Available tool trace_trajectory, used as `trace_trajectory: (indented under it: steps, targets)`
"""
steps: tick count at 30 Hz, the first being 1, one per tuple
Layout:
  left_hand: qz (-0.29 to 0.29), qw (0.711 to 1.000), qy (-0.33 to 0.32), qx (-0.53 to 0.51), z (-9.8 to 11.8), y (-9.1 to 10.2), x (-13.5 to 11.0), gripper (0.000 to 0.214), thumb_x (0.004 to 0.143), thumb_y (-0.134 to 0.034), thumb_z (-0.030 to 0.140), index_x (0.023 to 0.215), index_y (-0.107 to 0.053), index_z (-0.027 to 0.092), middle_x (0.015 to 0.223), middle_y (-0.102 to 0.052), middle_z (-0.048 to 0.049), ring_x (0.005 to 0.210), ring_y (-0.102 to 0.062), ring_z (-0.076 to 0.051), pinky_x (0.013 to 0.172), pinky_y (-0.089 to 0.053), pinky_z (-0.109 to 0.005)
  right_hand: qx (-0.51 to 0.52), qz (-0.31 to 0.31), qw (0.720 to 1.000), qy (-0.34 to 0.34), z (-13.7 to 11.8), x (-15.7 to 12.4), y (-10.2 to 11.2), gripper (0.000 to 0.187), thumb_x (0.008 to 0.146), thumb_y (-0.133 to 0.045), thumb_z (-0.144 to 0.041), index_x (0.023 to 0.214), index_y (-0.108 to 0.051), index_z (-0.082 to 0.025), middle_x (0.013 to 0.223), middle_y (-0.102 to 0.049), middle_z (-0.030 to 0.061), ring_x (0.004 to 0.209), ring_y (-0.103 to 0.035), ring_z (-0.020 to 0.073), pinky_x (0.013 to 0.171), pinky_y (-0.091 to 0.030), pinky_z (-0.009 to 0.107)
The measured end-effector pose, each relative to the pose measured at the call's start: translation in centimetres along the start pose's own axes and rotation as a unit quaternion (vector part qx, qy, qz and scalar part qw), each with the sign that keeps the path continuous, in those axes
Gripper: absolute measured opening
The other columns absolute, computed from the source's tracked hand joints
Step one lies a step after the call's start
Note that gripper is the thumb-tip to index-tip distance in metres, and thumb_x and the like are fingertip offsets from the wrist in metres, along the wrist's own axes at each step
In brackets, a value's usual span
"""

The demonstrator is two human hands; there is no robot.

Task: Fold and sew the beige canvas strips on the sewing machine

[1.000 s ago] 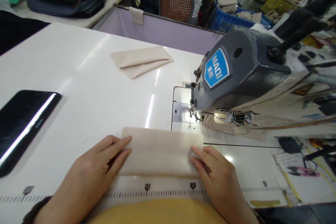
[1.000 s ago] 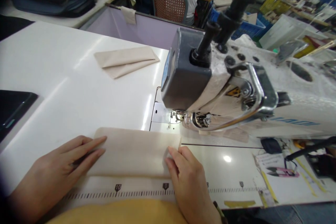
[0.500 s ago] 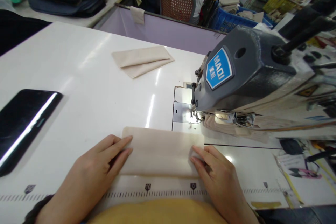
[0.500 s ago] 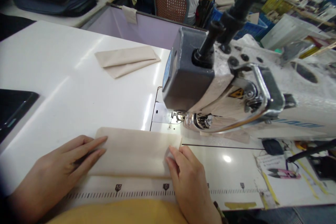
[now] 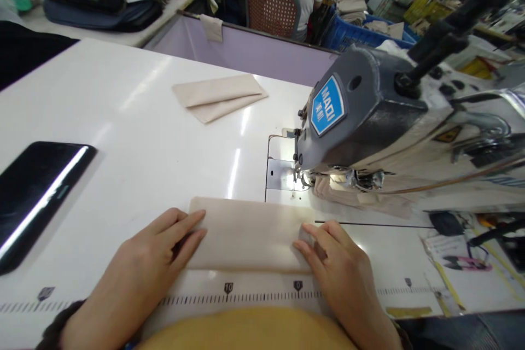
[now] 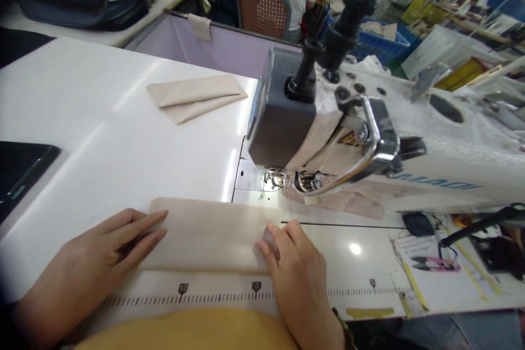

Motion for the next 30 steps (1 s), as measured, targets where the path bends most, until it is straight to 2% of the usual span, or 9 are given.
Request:
trace_trajectory:
  steps: [3,6,9,11,13,15,19,23,30]
  targets:
    - [-0.006,1.000,-0.008,0.007,0.3,0.1,0.1,0.040,0.092,-0.032,0.046,0.106,-0.059,0.020,0.089,-0.059,-0.0029,0.072,-0.062,-0.015,0.064,-0.051,-0.026,-0.034,0.016,0.999,0.028,-0.2,0.4,0.2,0.035,0.093,-0.038,-0.037,0.093,-0.064,-0.012,0.082,-0.058,0.0101,0.069,-0.058,0.0200,0.059,-0.051,0.032]
    - [0.006,0.999,-0.024,0.023,0.8,0.5,0.3,0.034,0.092,-0.035,0.040,0.105,-0.059,0.019,0.099,-0.057,-0.0073,0.079,-0.061,-0.018,0.068,-0.052,-0.030,-0.052,0.032,0.990,0.129,-0.8,0.9,0.2,0.029,0.092,-0.038,-0.020,0.108,-0.060,-0.009,0.108,-0.057,0.0168,0.100,-0.055,0.0265,0.080,-0.051,0.041]
    - [0.031,0.992,-0.115,0.043,2.1,1.3,0.7,0.029,0.092,-0.036,0.026,0.111,-0.057,0.020,0.127,-0.047,-0.0115,0.111,-0.051,-0.025,0.087,-0.048,-0.040,-0.029,-0.018,0.968,0.247,-1.4,1.2,-0.3,0.039,0.087,-0.032,-0.004,0.117,-0.056,-0.011,0.124,-0.053,0.0133,0.117,-0.046,0.0243,0.093,-0.045,0.042]
    - [-0.003,0.979,-0.200,0.042,3.3,1.5,1.0,0.034,0.092,-0.030,0.015,0.116,-0.054,0.021,0.134,-0.045,-0.0092,0.123,-0.041,-0.023,0.098,-0.042,-0.041,-0.019,-0.056,0.960,0.272,-1.7,1.3,-0.6,0.042,0.085,-0.030,-0.001,0.115,-0.058,-0.011,0.123,-0.055,0.0121,0.114,-0.049,0.0222,0.093,-0.047,0.040]
    - [-0.053,0.967,-0.242,0.055,4.4,1.4,1.3,0.039,0.091,-0.025,0.007,0.116,-0.053,0.017,0.129,-0.051,-0.0085,0.121,-0.044,-0.017,0.100,-0.041,-0.035,-0.019,-0.062,0.963,0.262,-2.1,1.6,-0.8,0.039,0.085,-0.031,-0.003,0.108,-0.061,-0.010,0.119,-0.057,0.0134,0.110,-0.051,0.0231,0.092,-0.047,0.041]
    - [-0.073,0.964,-0.239,0.085,5.3,1.1,1.6,0.035,0.090,-0.027,0.005,0.110,-0.055,0.011,0.120,-0.056,-0.0105,0.115,-0.049,-0.017,0.098,-0.041,-0.031,-0.022,-0.053,0.969,0.239,-2.9,1.8,-1.1,0.032,0.089,-0.034,-0.011,0.105,-0.062,-0.007,0.112,-0.059,0.0155,0.104,-0.052,0.0252,0.090,-0.048,0.043]
    - [-0.075,0.972,-0.187,0.122,6.4,-0.1,2.0,0.026,0.090,-0.046,0.027,0.103,-0.056,0.007,0.103,-0.059,-0.0123,0.098,-0.053,-0.025,0.089,-0.046,-0.040,-0.054,-0.023,0.977,0.203,-4.3,1.5,-2.3,0.041,0.090,-0.045,-0.034,0.120,-0.054,-0.008,0.100,-0.056,0.0167,0.093,-0.050,0.0286,0.082,-0.049,0.049]
    - [-0.048,0.979,-0.158,0.117,6.4,-1.3,1.5,0.063,0.081,-0.056,0.048,0.125,-0.043,0.005,0.117,-0.052,-0.0150,0.108,-0.046,-0.030,0.097,-0.040,-0.043,-0.069,0.017,0.977,0.203,-4.2,0.8,-3.7,0.047,0.090,-0.043,-0.040,0.124,-0.051,-0.008,0.111,-0.049,0.0198,0.106,-0.044,0.0337,0.091,-0.039,0.056]
    - [-0.028,0.979,-0.143,0.144,5.4,-2.5,1.1,0.070,0.083,-0.049,0.055,0.132,-0.035,0.006,0.144,-0.026,-0.0222,0.134,-0.023,-0.033,0.104,-0.030,-0.049,-0.076,0.015,0.978,0.194,-3.2,0.4,-4.7,0.047,0.091,-0.040,-0.041,0.130,-0.045,-0.013,0.137,-0.037,0.0201,0.128,-0.027,0.0368,0.095,-0.031,0.060]
Point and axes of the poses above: each hand's wrist, its own x-axis towards the middle knuckle, its own y-axis out of the back of the hand, z = x × y, the point moved 3 cm from there along x, towards the middle knuckle
